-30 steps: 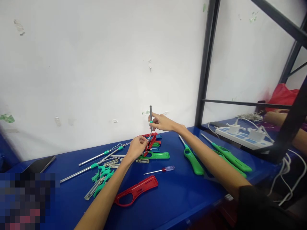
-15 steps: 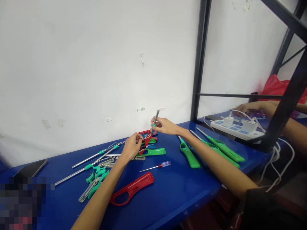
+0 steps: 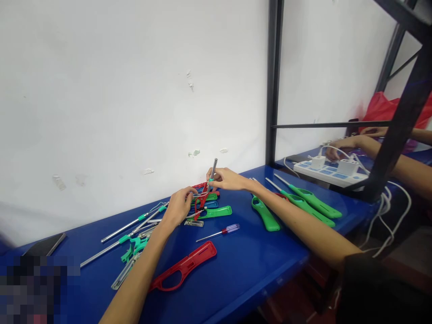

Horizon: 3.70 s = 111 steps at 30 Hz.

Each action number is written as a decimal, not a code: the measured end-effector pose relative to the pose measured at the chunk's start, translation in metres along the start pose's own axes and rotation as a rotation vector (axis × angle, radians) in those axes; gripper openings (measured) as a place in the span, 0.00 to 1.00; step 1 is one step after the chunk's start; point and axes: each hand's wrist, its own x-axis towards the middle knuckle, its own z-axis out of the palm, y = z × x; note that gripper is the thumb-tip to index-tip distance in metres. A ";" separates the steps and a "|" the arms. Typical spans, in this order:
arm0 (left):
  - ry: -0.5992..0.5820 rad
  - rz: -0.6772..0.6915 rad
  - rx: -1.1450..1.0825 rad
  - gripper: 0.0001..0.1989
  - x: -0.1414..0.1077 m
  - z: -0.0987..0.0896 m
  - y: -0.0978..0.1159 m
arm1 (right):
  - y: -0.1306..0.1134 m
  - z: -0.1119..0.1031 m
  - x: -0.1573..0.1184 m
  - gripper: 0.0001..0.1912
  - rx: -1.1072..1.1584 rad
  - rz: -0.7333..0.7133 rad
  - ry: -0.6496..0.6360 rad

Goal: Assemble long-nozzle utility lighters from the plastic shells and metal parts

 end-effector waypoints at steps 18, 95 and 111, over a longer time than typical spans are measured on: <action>0.200 -0.320 -0.633 0.20 0.003 -0.004 -0.004 | -0.012 -0.003 0.010 0.18 0.431 0.008 0.373; 0.201 0.144 0.624 0.18 -0.286 -0.092 -0.018 | -0.094 0.082 -0.035 0.19 0.084 -0.089 -0.435; 0.243 0.032 0.327 0.13 -0.260 -0.045 -0.013 | -0.088 0.101 -0.041 0.21 0.008 -0.156 -0.607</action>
